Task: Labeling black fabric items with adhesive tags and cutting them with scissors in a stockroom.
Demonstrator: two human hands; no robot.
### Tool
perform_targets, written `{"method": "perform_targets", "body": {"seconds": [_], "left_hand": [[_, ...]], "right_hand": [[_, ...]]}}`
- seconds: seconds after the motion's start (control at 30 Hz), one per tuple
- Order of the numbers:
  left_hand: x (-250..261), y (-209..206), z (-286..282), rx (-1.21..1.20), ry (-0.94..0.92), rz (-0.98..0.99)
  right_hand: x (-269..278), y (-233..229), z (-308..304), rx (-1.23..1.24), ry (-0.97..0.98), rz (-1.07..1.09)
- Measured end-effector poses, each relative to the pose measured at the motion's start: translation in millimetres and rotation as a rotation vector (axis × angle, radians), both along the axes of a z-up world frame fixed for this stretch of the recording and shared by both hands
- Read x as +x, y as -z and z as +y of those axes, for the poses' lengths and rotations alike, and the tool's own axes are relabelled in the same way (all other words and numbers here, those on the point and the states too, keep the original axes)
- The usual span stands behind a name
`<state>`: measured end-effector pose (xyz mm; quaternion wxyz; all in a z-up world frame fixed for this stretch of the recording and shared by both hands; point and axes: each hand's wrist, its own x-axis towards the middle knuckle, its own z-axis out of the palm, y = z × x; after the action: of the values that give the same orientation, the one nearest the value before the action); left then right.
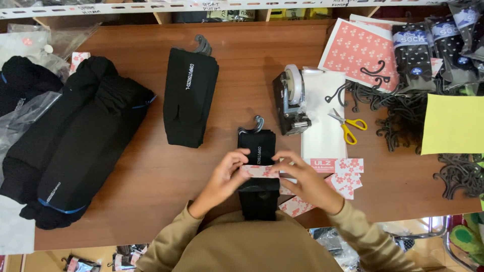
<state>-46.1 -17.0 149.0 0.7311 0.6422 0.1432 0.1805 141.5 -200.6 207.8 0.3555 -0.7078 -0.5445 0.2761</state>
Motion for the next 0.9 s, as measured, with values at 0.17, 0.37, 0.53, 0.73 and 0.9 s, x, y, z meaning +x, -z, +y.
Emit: {"method": "perform_targets", "body": {"seconds": [0.17,0.37,0.53,0.73,0.9], "left_hand": [[0.1,-30.2,8.3,0.039,-0.106,-0.02],[10.5,-37.9,-5.8,0.731,0.134,-0.163],[9.6,3.1,-27.4,1.177,0.418,-0.172],[4.8,24.1,-34.3,1.222,0.392,-0.224],[7.2,8.1,-29.1,1.091,0.393,-0.213]], "right_hand": [[22.6,51.0,-83.9,-0.096,0.554,0.282],[124.4,-63.6,-84.4,0.333,0.827,-0.149],[110.4,45.6,-99.7,-0.343,0.499,-0.285],[87.5,59.2,-79.6,-0.388,0.205,-0.215],[97.9,22.0,-77.8,-0.254,0.363,-0.119]]}}
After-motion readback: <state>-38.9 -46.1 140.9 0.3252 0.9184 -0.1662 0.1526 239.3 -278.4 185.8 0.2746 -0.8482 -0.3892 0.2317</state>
